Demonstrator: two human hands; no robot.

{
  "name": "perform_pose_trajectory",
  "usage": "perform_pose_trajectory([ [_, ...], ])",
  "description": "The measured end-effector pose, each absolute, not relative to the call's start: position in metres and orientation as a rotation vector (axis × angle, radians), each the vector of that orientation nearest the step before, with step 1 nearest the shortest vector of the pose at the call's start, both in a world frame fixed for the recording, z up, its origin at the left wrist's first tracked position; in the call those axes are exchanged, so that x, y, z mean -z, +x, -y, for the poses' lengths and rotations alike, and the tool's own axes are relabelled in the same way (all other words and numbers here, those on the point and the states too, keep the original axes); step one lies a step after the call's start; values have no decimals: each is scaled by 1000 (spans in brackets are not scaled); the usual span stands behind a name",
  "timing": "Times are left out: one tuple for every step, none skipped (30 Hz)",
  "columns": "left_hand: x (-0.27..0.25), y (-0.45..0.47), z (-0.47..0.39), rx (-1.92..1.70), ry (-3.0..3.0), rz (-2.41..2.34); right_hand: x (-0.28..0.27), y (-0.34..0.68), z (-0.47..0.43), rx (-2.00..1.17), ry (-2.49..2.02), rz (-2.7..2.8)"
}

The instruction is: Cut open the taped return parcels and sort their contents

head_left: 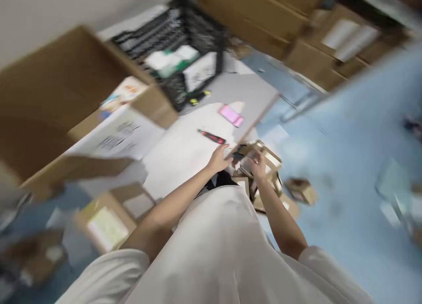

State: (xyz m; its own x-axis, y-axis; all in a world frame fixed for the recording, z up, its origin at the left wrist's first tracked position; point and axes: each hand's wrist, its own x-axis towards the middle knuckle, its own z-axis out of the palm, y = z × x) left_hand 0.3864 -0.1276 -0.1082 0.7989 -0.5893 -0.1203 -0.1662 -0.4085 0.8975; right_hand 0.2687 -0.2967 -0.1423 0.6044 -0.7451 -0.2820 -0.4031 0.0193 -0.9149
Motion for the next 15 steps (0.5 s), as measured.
perform_pose_trajectory([
  [104, 395, 94, 491, 2009, 434, 143, 299, 290, 213, -1708, -803],
  [100, 400, 57, 461, 2031, 272, 143, 334, 278, 61, -1783, -616],
  [97, 398, 18, 411, 2038, 88, 143, 370, 261, -99, -1845, -426],
  [93, 389, -20, 324, 2037, -108, 142, 405, 237, -259, -1908, -235],
  [89, 371, -55, 195, 2038, -312, 139, 437, 207, -414, -1980, -36],
  [85, 347, -84, 41, 2031, -519, 135, 464, 173, -545, -2058, 163],
  [81, 318, -106, -158, 2043, -706, 130, 485, 135, -653, -2125, 361],
  [79, 287, -120, -366, 2065, -902, 124, 499, 96, -755, -2164, 555],
  [78, 257, -128, -531, 2073, -1098, 118, 508, 57, -846, -2166, 722],
  [79, 229, -131, -657, 2034, -1299, 112, 511, 18, -913, -2131, 860],
  [82, 206, -130, -717, 1931, -1476, 107, 511, -19, -945, -2077, 958],
  [86, 188, -127, -669, 1760, -1584, 104, 507, -54, -937, -2026, 1020],
  [91, 176, -124, -578, 1574, -1628, 101, 501, -85, -905, -1991, 1046],
  [96, 169, -122, -487, 1401, -1615, 100, 493, -112, -893, -1960, 1045],
  [101, 166, -121, -416, 1265, -1556, 99, 483, -134, -900, -1933, 1017],
])
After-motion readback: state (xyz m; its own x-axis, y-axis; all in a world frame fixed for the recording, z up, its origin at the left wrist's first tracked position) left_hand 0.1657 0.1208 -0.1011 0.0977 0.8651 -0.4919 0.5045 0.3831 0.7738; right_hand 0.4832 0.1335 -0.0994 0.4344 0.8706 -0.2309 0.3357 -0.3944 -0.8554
